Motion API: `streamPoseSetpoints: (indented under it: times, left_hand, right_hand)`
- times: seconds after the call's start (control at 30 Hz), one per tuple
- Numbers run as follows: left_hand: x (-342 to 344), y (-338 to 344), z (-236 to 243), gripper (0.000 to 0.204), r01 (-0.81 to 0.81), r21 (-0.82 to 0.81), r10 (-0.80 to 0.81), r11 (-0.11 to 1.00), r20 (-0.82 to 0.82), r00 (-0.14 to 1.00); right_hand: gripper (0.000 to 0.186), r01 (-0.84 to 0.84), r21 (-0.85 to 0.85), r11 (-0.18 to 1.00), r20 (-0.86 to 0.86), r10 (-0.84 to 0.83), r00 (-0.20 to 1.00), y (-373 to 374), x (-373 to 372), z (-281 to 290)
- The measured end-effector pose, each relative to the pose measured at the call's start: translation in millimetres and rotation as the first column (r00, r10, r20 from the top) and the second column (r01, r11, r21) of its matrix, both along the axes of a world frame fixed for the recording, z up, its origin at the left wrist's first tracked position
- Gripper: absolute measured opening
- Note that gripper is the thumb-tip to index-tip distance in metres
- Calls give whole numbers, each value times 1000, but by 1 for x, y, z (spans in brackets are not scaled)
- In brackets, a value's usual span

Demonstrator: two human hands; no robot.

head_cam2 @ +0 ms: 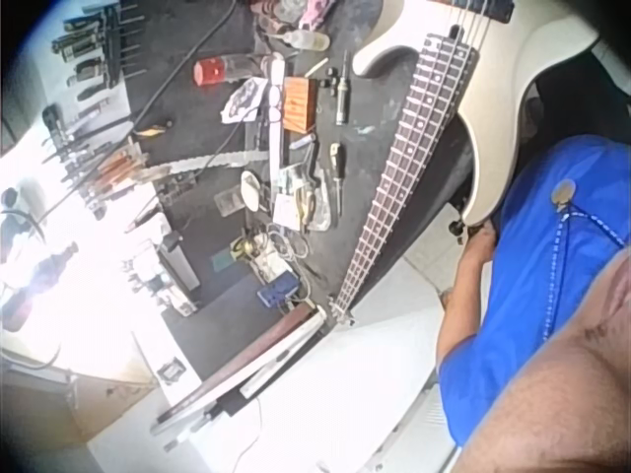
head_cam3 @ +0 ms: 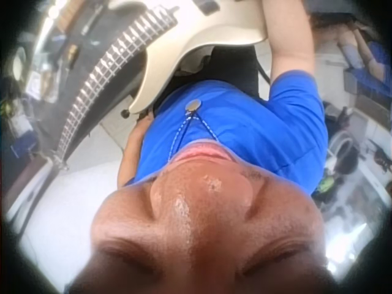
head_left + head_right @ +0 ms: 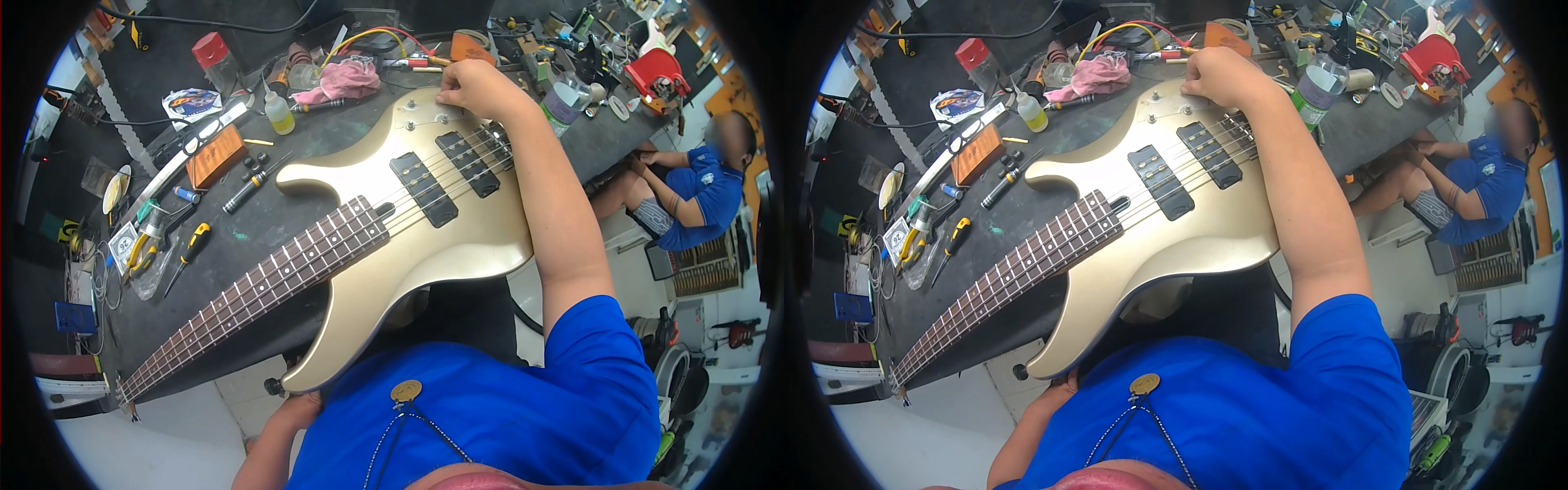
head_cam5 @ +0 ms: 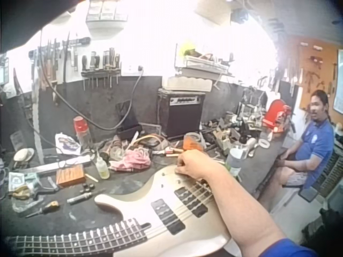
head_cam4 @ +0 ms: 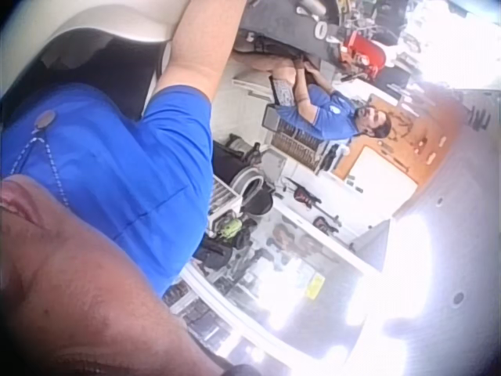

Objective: The person solders wires inside the electronics cavity of a bass guitar using a soldering iron, then replaces a control knob on the front of the instrument.

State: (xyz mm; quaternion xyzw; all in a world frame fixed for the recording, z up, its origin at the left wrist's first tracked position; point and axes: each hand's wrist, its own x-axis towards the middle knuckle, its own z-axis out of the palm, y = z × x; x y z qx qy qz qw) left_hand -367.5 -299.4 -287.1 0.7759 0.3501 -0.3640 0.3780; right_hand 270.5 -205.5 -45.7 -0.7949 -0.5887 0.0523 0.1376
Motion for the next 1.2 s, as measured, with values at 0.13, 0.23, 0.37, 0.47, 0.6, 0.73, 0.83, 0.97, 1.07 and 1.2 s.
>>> streamPoseSetpoints:
  times: [0.13, 0.23, 0.37, 0.47, 0.6, 0.73, 0.83, 0.97, 1.07, 1.2]
  left_hand:
    - [-6, 1, -5, 87, -37, -32, 37, 999, 15, 999]
    - [-4, 2, -6, 86, -51, -39, 51, 998, -8, 999]
    - [6, 2, 7, 79, -94, -66, 90, 993, -60, 994]
    - [1, 3, -1, 74, -92, -58, 89, 994, -44, 995]
    - [4, 1, 5, 71, -107, -61, 104, 992, -51, 993]
    - [-5, -2, 3, 68, 43, 64, -50, 997, 108, 993]
    - [12, 4, 23, 77, 126, 58, -132, 990, 127, 983]
    - [5, 0, 14, 83, 128, 61, -134, 990, 106, 985]
    - [17, 2, 26, 82, 123, 18, -124, 992, 4, 992]
    - [18, 0, 21, 73, -69, -50, 61, 996, -146, 987]
  right_hand:
    - [21, -4, -2, 1000, -9, 4, 1000, 0, 1, 0]
    - [19, -26, 15, 1000, -49, 26, 998, 0, 5, -4]
    - [16, -74, 39, 997, -73, 77, 994, -1, 8, -5]
    - [17, -53, 31, 998, -80, 55, 995, -2, 2, 1]
    - [23, -30, 13, 999, -43, 30, 999, -4, -3, 6]
    - [27, 2, 5, 1000, -19, -2, 1000, -3, -5, 6]
    - [29, 14, -3, 1000, 1, -14, 1000, -3, -6, 6]
    - [31, 27, -1, 1000, 8, -27, 1000, -1, -5, 5]
    - [31, 31, 1, 1000, 6, -31, 1000, -3, -6, 6]
    - [31, 24, 10, 1000, 18, -24, 1000, -3, -8, 6]
